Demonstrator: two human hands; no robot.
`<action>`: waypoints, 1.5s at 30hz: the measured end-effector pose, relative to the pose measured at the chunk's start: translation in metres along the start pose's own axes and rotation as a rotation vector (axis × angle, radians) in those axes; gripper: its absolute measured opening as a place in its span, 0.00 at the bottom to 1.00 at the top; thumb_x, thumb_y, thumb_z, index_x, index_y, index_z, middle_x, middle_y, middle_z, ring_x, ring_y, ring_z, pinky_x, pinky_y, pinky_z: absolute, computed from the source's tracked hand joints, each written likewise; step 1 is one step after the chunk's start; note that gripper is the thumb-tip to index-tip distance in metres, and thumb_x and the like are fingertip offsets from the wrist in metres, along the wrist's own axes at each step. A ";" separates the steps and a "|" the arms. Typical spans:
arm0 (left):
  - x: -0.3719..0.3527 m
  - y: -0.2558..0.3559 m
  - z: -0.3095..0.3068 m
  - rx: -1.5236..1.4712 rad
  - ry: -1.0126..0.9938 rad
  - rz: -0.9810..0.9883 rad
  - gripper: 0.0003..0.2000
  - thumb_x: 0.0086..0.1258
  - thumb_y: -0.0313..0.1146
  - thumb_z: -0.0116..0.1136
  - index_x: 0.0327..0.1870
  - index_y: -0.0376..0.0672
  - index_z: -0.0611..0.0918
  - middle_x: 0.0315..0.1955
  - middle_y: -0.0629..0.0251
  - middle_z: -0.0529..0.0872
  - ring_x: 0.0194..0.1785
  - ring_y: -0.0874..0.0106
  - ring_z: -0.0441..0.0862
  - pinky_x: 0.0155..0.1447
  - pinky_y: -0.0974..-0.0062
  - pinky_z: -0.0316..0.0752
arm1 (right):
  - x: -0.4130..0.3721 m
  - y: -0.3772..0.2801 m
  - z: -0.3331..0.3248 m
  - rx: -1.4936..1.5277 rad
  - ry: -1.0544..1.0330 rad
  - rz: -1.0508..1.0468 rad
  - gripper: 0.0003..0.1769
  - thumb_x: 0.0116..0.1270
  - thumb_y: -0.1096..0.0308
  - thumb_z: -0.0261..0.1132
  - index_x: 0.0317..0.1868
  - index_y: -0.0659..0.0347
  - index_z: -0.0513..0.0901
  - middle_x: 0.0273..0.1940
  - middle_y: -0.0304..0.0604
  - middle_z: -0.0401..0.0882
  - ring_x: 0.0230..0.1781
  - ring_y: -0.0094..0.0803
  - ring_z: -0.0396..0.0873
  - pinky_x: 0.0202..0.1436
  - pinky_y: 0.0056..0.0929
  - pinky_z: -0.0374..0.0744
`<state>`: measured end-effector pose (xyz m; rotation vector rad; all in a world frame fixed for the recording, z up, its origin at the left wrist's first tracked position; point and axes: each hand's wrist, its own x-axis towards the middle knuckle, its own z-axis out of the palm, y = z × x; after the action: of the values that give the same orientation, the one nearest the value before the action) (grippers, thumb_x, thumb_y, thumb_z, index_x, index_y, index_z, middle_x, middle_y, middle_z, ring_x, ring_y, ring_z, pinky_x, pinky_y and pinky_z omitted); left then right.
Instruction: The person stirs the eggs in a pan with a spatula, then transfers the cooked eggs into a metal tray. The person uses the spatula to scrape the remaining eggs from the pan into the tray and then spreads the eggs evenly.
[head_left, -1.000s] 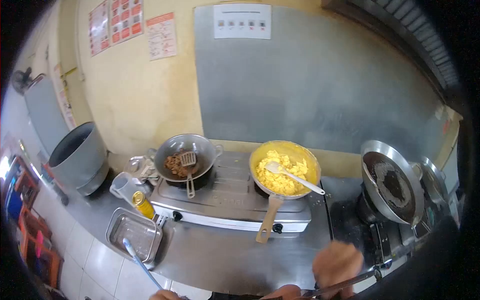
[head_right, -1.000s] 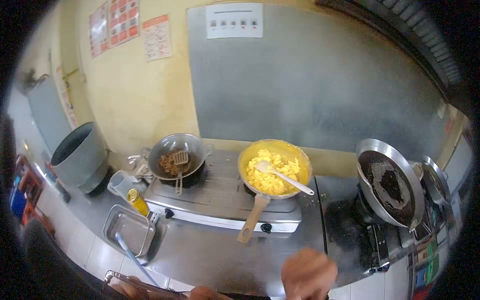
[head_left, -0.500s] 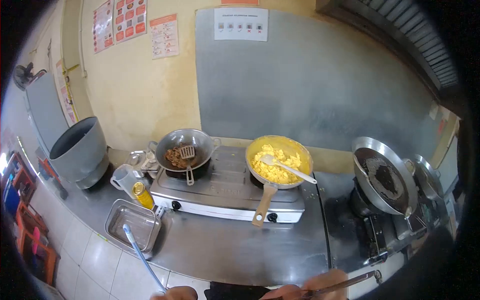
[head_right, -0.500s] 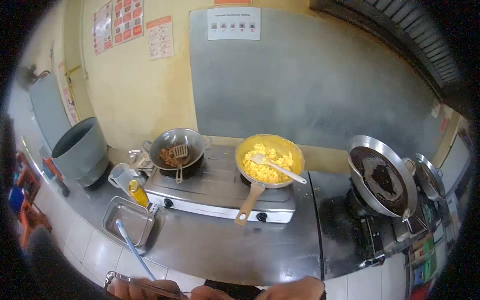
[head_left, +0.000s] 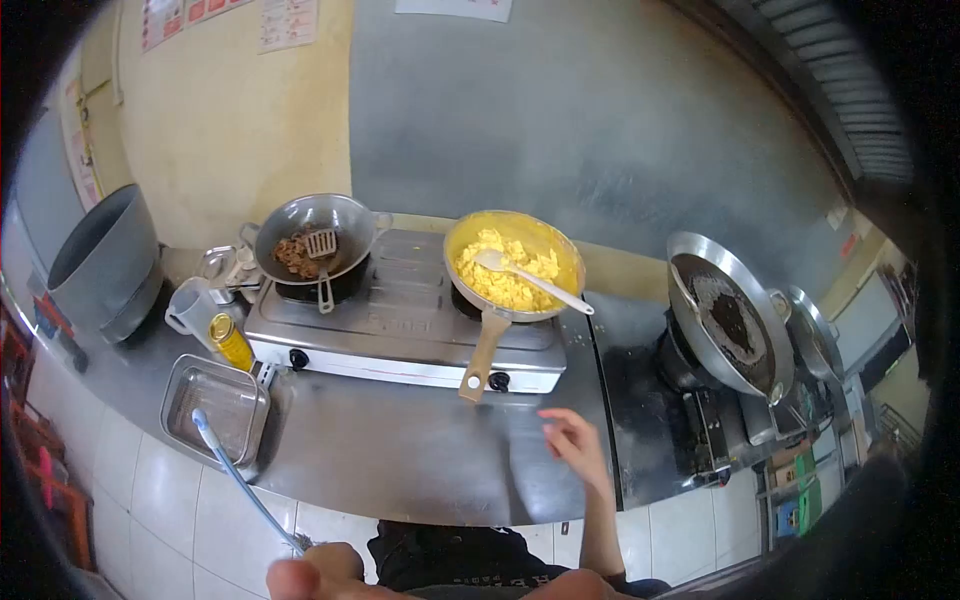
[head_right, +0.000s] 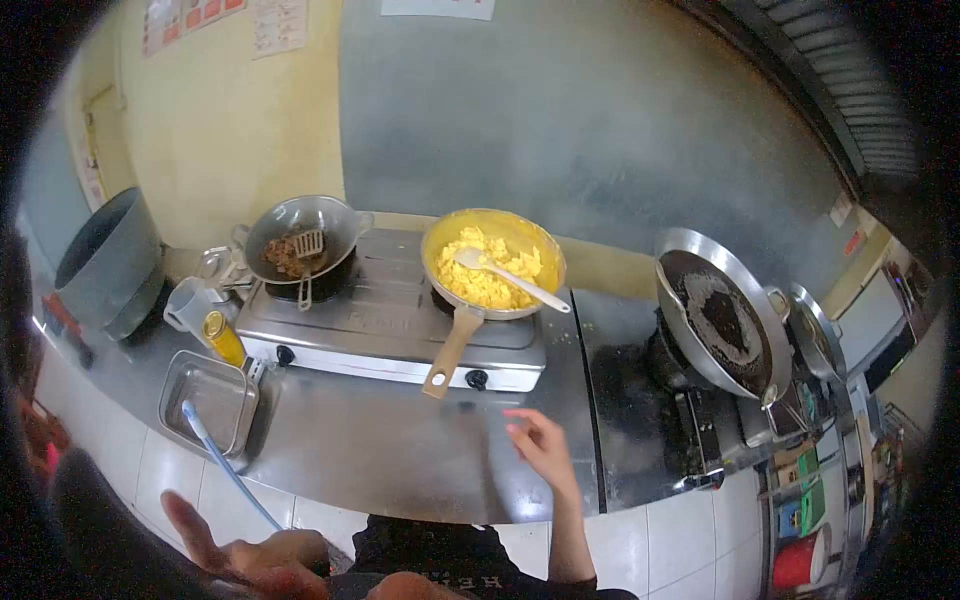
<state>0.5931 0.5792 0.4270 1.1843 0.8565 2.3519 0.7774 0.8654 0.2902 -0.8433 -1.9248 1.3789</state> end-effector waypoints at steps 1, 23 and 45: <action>-0.003 -0.001 -0.005 0.009 -0.008 0.004 0.37 0.62 0.44 0.54 0.66 0.48 0.46 0.33 0.57 0.80 0.28 0.66 0.79 0.48 0.57 0.76 | 0.011 0.035 0.004 -0.137 0.025 -0.018 0.16 0.58 0.71 0.61 0.48 0.58 0.76 0.19 0.37 0.73 0.16 0.20 0.69 0.20 0.18 0.68; 0.059 -0.157 -0.070 -0.146 0.180 -0.732 0.40 0.57 0.50 0.56 0.67 0.44 0.52 0.57 0.53 0.68 0.60 0.59 0.67 0.63 0.68 0.59 | 0.101 0.030 0.016 -0.905 0.358 -0.497 0.13 0.45 0.75 0.64 0.35 0.57 0.78 0.36 0.41 0.73 0.39 0.38 0.72 0.39 0.34 0.74; 0.097 -0.295 -0.026 -0.558 0.199 -1.261 0.24 0.67 0.41 0.44 0.63 0.55 0.56 0.49 0.61 0.74 0.50 0.66 0.73 0.53 0.69 0.66 | 0.295 -0.097 0.008 -1.914 -0.096 -0.327 0.12 0.58 0.67 0.53 0.43 0.48 0.77 0.30 0.40 0.79 0.32 0.36 0.81 0.29 0.35 0.76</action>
<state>0.5312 0.8451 0.2769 0.0486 0.6218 1.4429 0.5787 1.0689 0.4153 -0.9974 -2.8798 -1.0603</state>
